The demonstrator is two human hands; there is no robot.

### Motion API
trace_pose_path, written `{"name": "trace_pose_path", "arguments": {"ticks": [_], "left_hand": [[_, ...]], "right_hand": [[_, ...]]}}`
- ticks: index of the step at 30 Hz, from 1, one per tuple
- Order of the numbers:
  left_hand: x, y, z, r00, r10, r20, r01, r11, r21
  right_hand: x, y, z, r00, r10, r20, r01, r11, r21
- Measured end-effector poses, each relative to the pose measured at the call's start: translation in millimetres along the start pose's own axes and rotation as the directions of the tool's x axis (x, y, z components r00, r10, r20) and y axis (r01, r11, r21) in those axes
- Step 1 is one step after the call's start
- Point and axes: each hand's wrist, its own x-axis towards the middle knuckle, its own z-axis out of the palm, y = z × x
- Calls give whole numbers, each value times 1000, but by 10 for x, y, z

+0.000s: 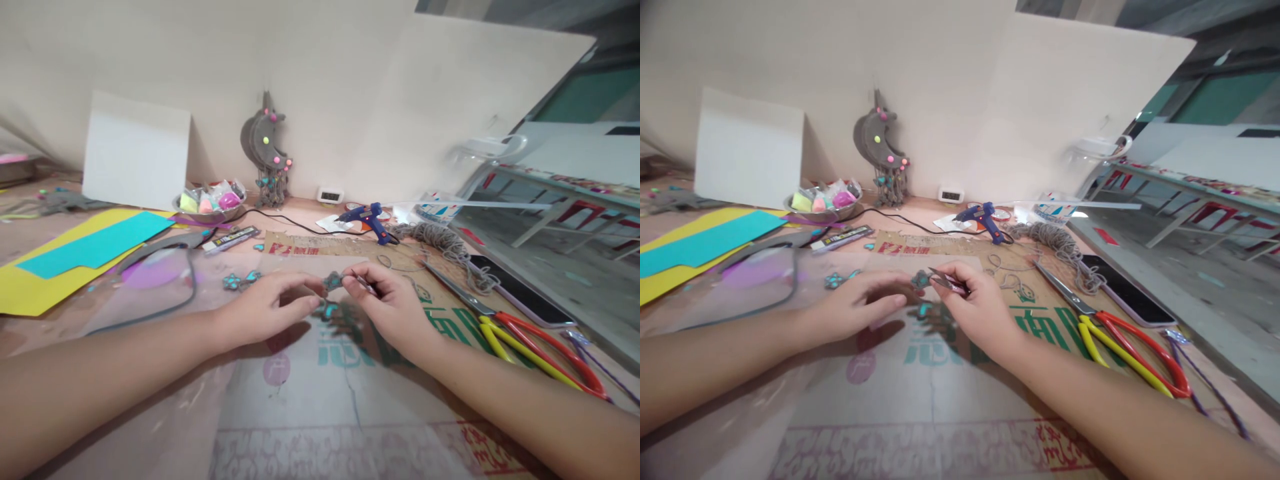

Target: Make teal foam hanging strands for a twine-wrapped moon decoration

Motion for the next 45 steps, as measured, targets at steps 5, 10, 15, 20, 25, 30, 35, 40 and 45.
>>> {"name": "trace_pose_path", "arguments": {"ticks": [5,10,15,20,25,30,35,40,45], "left_hand": [[4,-12,23,999,-28,41,32,993,-109],[-11,-68,62,999,32,-14,-34,970,-242],[-18,-60,34,986,168,6,-167,984,-60],[2,-84,17,942,318,106,-332,926,178],[6,-119,20,992,128,8,-128,989,79],[6,-182,31,996,63,-67,-68,994,-85],[20,-158,49,997,-46,-64,23,947,-320],[44,-62,48,983,-181,-17,132,776,-617],[22,13,67,957,-281,75,254,683,-685]], "right_hand": [[6,-5,-3,1000,16,13,-16,1000,1],[23,11,10,994,91,68,-89,996,-22],[41,6,13,985,145,96,-141,989,-47],[59,26,20,980,171,97,-166,984,-58],[66,152,34,992,127,7,-127,991,-51],[124,307,-30,997,-62,-51,49,973,-226],[194,375,-120,983,-184,-23,164,921,-352],[103,256,-93,899,-416,140,429,764,-482],[29,190,-62,792,-509,337,610,630,-481]]}}
